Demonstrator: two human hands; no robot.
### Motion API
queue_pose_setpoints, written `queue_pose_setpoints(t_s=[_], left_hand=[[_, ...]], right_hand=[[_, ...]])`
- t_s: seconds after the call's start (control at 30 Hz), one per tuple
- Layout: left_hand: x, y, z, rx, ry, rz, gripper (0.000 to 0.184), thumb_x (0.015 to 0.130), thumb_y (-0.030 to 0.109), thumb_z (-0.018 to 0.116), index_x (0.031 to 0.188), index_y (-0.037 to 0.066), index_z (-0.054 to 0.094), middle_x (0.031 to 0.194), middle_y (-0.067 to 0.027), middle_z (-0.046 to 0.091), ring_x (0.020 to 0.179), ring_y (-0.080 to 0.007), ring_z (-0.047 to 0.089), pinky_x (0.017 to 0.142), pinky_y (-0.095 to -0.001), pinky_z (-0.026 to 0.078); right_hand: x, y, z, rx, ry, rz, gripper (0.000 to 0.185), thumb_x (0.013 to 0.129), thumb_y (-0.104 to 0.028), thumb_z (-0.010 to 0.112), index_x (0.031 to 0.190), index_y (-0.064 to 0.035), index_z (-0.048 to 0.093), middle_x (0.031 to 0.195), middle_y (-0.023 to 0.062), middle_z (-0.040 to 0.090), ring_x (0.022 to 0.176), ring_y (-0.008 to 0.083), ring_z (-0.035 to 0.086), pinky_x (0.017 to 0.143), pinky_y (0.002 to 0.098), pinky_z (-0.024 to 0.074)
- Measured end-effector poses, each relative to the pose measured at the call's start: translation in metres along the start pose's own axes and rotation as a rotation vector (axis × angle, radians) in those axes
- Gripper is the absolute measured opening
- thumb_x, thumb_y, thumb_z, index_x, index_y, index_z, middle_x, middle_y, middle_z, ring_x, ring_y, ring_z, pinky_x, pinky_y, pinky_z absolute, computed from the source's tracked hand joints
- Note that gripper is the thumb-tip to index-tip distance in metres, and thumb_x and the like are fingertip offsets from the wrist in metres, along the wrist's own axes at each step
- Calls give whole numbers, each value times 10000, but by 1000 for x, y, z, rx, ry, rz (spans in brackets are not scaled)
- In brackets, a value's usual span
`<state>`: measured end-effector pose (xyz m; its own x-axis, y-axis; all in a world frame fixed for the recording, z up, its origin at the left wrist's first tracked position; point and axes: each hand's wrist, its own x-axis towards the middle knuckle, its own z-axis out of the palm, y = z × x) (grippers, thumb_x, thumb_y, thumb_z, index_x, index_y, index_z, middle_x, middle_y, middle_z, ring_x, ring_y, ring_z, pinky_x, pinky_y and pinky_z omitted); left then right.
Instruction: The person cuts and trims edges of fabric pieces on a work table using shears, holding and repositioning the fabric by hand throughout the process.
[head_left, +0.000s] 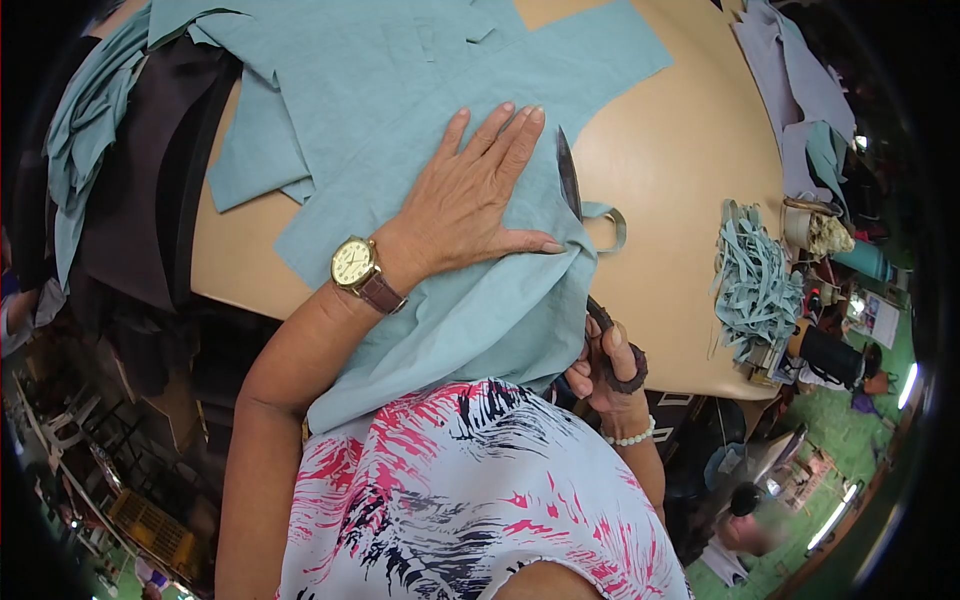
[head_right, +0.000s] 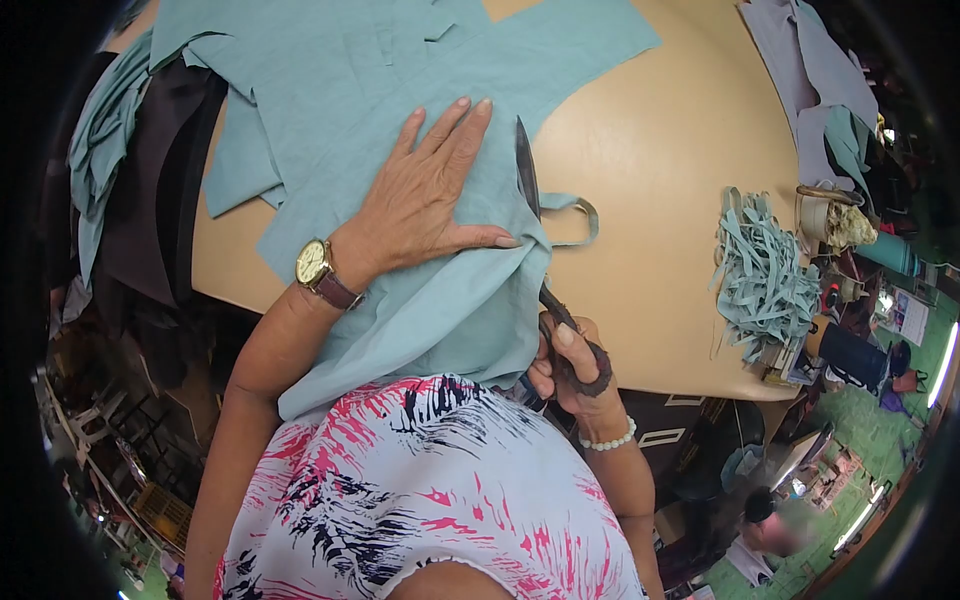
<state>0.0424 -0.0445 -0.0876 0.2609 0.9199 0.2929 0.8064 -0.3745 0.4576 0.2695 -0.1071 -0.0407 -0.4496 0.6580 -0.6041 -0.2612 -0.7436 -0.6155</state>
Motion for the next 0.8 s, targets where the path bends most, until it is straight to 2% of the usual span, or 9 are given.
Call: queue_pose_setpoints(t_s=[0.1,0.13,0.2,0.4,0.63,0.73,0.8], left_hand=[[0,1,0,-1,0,2,1051,649,662,530,1330,-43,151,1364,-173,264,1265,-299,253,1020,-498,168],[0,1,0,1,0,3,1048,651,660,528,1329,-44,151,1363,-174,267,1264,-300,254,1019,-497,168],[0,1,0,-7,2,-2,1049,650,660,529,1329,-46,152,1360,-176,272,1263,-301,257,1019,-495,169],[-1,2,3,9,18,-7,1007,688,636,512,1336,-38,139,1349,-187,291,1260,-311,263,1022,-489,161],[-3,6,7,26,33,-46,845,798,538,454,1344,-23,135,1347,-192,293,1264,-316,254,1028,-484,140],[-2,9,9,71,49,-71,781,813,519,439,1319,-30,211,1333,-162,325,1250,-310,274,1014,-491,179],[-2,10,8,62,29,-77,745,838,461,432,1335,-25,164,1346,-171,304,1262,-313,254,1019,-488,160]], right_hand=[[0,1,-1,18,-14,15,340,835,-297,525,672,-11,443,558,44,398,405,113,379,379,222,336],[0,2,-2,-11,-20,13,367,831,-353,519,791,5,450,575,38,410,401,101,374,371,210,327],[0,5,-4,-68,-32,10,543,823,-464,507,1029,37,465,611,27,433,393,76,364,353,188,311],[-1,7,3,-44,-33,9,409,836,-409,517,848,-3,471,578,25,408,387,84,370,351,190,323],[-3,8,14,12,9,28,334,841,-352,526,756,-39,448,571,22,404,396,86,376,355,185,310],[-5,10,17,32,45,89,289,828,-307,540,747,-48,441,558,14,397,400,82,375,358,184,301],[-5,9,19,19,87,139,256,815,-274,548,740,-56,438,548,9,392,401,77,373,361,183,298]])
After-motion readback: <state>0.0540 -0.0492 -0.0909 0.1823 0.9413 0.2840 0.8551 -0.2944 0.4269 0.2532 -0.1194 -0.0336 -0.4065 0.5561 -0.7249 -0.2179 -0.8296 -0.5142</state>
